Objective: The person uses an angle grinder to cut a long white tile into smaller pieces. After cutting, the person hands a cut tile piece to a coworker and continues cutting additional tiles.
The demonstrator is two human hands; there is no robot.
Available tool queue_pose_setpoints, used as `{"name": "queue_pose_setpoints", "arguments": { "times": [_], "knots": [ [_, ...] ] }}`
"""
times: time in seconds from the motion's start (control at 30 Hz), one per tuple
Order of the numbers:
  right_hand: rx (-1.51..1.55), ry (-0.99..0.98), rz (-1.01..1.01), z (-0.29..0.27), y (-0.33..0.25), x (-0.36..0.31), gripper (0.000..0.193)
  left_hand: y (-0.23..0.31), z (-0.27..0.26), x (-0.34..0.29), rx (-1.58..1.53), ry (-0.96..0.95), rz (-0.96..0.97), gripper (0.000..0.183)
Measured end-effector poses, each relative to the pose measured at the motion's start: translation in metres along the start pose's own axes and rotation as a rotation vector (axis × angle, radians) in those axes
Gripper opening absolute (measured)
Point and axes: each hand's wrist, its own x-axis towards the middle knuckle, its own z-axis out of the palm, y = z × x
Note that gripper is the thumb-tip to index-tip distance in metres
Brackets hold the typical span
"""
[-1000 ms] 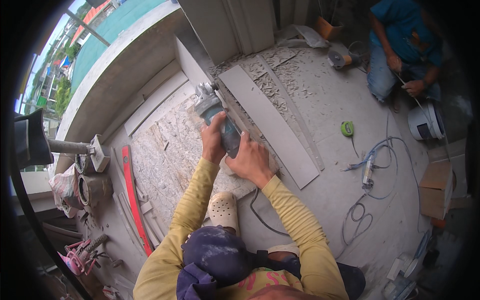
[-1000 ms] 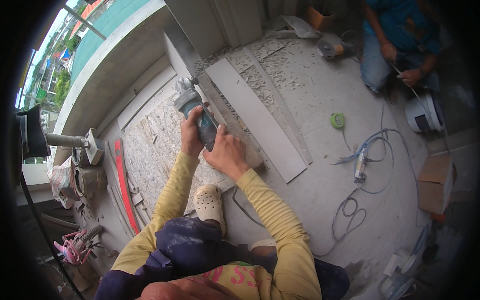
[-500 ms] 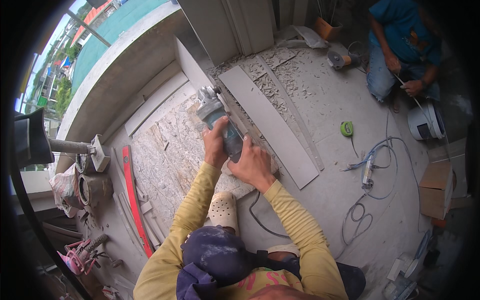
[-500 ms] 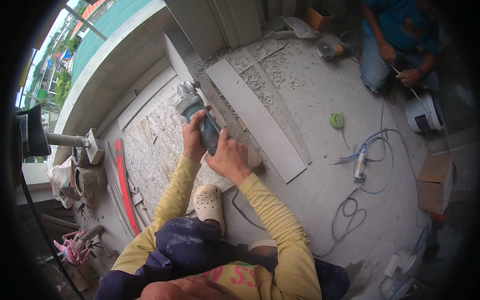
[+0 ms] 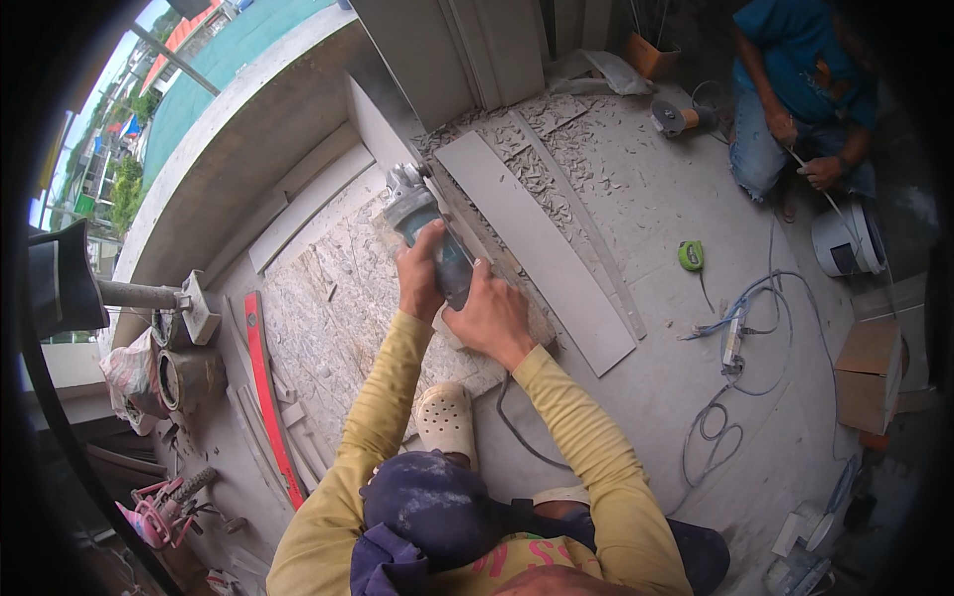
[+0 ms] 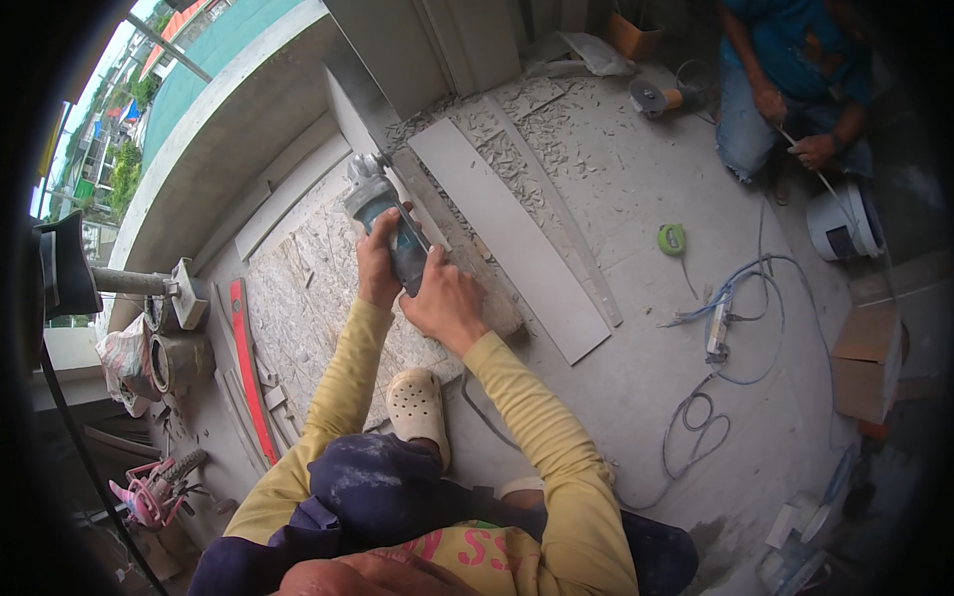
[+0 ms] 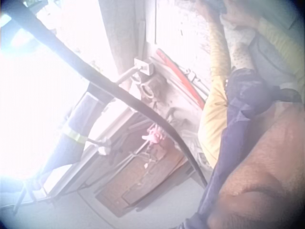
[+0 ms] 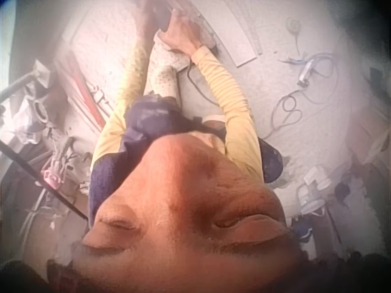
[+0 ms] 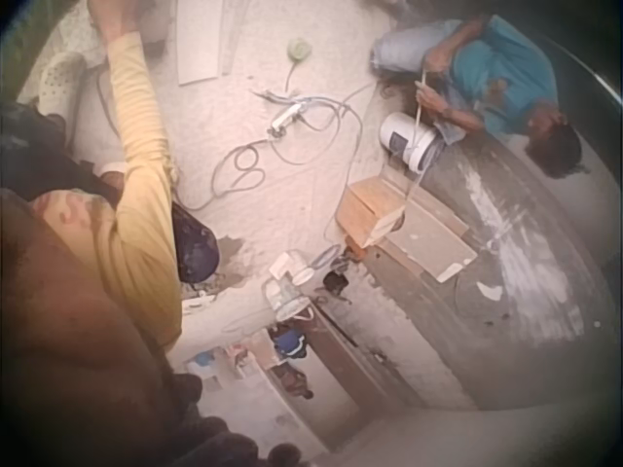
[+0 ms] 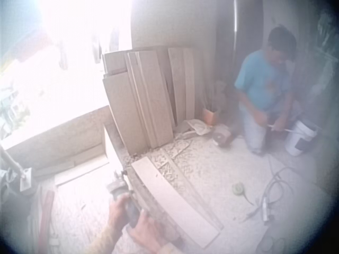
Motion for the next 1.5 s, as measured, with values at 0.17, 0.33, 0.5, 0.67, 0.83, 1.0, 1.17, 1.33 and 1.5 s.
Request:
{"name": "queue_pose_setpoints", "arguments": {
  "times": [0.17,0.33,0.5,0.67,0.83,1.0,1.17,1.33,1.5],
  "knots": [
    [0.028,0.001,0.007,0.000,-0.004,0.006,0.068,0.003,-0.004,0.008,0.013,-0.012,-0.017,0.041],
    [0.021,-0.024,0.009,-0.003,-0.011,0.012,0.066,0.005,-0.009,0.018,0.013,-0.008,-0.032,0.041],
    [0.012,-0.056,0.021,-0.007,-0.017,0.015,0.063,0.007,-0.012,0.022,0.010,-0.010,-0.045,0.041],
    [0.007,-0.023,0.016,-0.003,-0.009,0.014,0.069,0.006,-0.006,0.017,-0.005,-0.012,-0.042,0.039],
    [-0.005,-0.063,0.019,-0.008,-0.013,0.008,0.066,0.006,-0.005,0.011,-0.018,-0.007,-0.042,0.038],
    [-0.015,-0.061,0.018,-0.008,-0.010,0.004,0.068,0.002,-0.006,0.007,-0.043,-0.023,-0.031,0.039],
    [0.005,-0.017,0.003,-0.005,-0.002,-0.003,0.070,-0.004,-0.005,0.002,-0.031,-0.008,-0.034,0.040],
    [0.015,-0.011,-0.008,-0.006,0.001,-0.011,0.070,-0.006,-0.004,-0.007,-0.036,-0.012,-0.039,0.040],
    [0.010,-0.021,-0.004,-0.006,0.005,-0.016,0.073,-0.004,0.002,-0.017,-0.018,-0.025,-0.027,0.040]
  ]
}}
